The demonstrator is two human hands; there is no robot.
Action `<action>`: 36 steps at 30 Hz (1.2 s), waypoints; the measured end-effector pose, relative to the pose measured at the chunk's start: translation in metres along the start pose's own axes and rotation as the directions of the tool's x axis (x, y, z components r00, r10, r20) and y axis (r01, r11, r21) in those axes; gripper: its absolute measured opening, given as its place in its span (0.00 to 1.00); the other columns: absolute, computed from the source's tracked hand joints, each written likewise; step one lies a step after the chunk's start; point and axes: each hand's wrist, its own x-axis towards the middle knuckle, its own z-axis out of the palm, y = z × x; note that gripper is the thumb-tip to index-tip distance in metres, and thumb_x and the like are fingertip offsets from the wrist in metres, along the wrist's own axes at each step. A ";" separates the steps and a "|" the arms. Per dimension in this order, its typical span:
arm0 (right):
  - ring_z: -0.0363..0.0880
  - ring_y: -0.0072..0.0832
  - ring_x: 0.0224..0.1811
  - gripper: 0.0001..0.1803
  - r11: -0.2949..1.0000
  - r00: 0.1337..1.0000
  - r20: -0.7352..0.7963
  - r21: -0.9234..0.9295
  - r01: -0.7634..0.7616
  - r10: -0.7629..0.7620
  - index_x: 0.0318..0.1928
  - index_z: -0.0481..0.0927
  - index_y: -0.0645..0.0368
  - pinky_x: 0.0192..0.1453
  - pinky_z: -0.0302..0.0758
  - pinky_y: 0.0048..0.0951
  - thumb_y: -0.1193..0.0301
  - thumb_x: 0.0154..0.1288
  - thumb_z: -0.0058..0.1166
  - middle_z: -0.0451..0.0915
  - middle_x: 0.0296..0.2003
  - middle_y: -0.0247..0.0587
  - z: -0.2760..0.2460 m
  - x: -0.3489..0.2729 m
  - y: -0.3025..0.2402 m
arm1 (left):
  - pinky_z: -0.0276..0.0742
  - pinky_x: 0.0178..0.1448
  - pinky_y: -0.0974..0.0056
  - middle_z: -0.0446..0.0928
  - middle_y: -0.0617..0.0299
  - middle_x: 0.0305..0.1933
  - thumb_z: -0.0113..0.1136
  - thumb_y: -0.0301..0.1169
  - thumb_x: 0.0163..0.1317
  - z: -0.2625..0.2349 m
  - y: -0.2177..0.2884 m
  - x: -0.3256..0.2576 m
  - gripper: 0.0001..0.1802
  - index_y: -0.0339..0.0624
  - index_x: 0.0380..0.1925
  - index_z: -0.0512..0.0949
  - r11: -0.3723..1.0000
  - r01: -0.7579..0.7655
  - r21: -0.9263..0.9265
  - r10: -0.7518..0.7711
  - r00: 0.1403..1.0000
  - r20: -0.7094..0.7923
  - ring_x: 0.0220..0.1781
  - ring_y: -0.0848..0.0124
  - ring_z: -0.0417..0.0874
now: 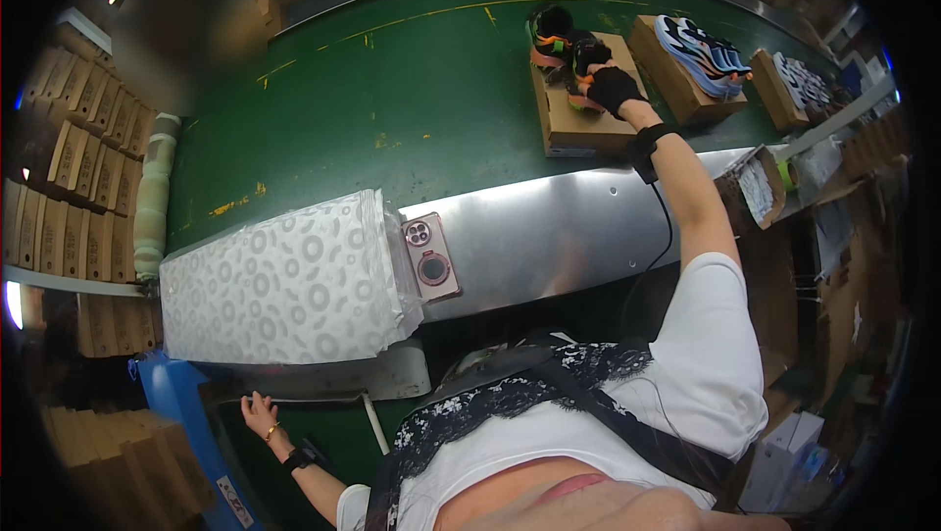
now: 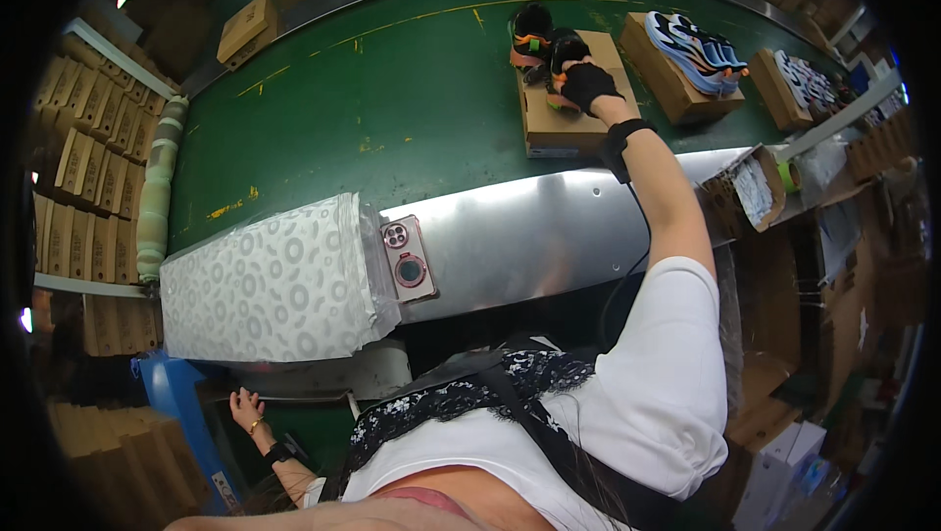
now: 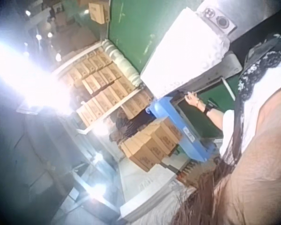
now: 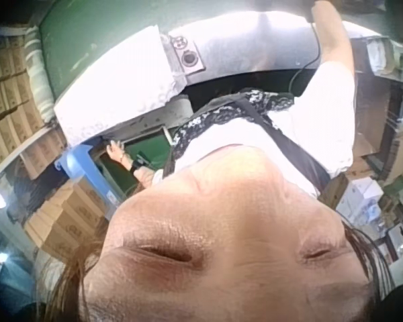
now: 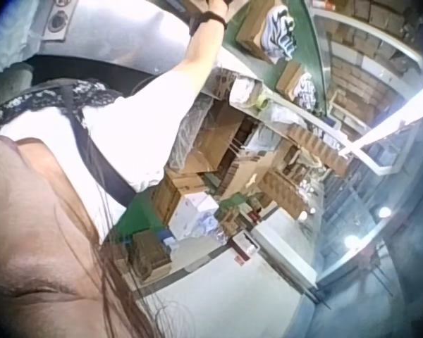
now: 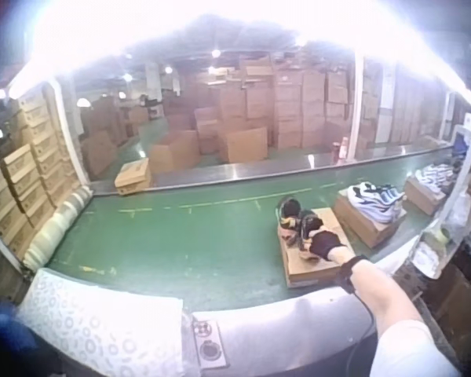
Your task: Wrapping pairs of shoes in tissue paper and placing them into cardboard boxes on a factory conveyor belt.
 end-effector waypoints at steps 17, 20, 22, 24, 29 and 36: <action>0.76 0.39 0.39 0.23 0.912 0.904 0.124 0.068 0.404 -0.410 0.33 0.77 0.53 0.42 0.72 0.37 0.48 0.44 0.50 0.78 0.32 0.45 0.014 0.081 0.011 | 0.75 0.34 0.68 0.74 0.53 0.42 0.51 0.36 0.58 0.111 0.076 -0.218 0.22 0.35 0.49 0.66 1.000 -0.010 -0.023 0.015 0.970 0.244 0.38 0.66 0.78; 0.77 0.41 0.32 0.13 0.816 0.814 0.089 -0.026 0.578 -0.574 0.31 0.77 0.52 0.39 0.72 0.41 0.61 0.44 0.52 0.76 0.25 0.48 -0.002 0.023 0.022 | 0.75 0.34 0.69 0.74 0.52 0.41 0.51 0.35 0.58 0.151 0.104 -0.216 0.22 0.33 0.49 0.65 0.999 -0.037 0.010 0.031 0.934 0.357 0.38 0.66 0.78; 0.76 0.40 0.24 0.09 0.548 0.550 -0.009 0.061 0.834 -0.835 0.28 0.76 0.50 0.29 0.71 0.42 0.63 0.46 0.48 0.74 0.19 0.45 -0.015 -0.024 0.028 | 0.75 0.35 0.69 0.73 0.51 0.43 0.49 0.35 0.59 0.193 0.124 -0.209 0.22 0.33 0.50 0.65 0.998 -0.060 0.031 0.040 0.896 0.442 0.38 0.65 0.78; 0.74 0.36 0.20 0.07 0.460 0.445 0.168 0.058 0.886 -0.880 0.22 0.74 0.51 0.23 0.68 0.41 0.64 0.44 0.47 0.72 0.15 0.39 -0.019 -0.074 0.024 | 0.75 0.37 0.68 0.72 0.50 0.45 0.49 0.35 0.60 0.244 0.144 -0.204 0.22 0.33 0.51 0.63 0.984 -0.151 -0.092 0.174 0.738 0.652 0.39 0.64 0.78; 0.74 0.35 0.23 0.06 0.127 0.127 0.008 0.069 0.989 -0.992 0.16 0.73 0.47 0.27 0.64 0.39 0.62 0.40 0.49 0.72 0.18 0.37 0.078 -0.153 0.057 | 0.73 0.43 0.66 0.70 0.49 0.48 0.52 0.39 0.58 0.424 0.181 -0.244 0.29 0.31 0.54 0.60 0.965 -0.200 -0.172 0.241 0.401 0.884 0.45 0.65 0.75; 0.73 0.30 0.32 0.07 0.610 0.601 0.104 0.143 0.779 -0.792 0.27 0.77 0.36 0.48 0.62 0.45 0.59 0.48 0.45 0.75 0.26 0.35 0.059 -0.204 0.109 | 0.71 0.46 0.64 0.67 0.49 0.50 0.62 0.38 0.48 0.593 0.176 -0.343 0.45 0.37 0.60 0.46 0.878 -0.400 -0.263 0.287 -0.001 0.958 0.49 0.64 0.71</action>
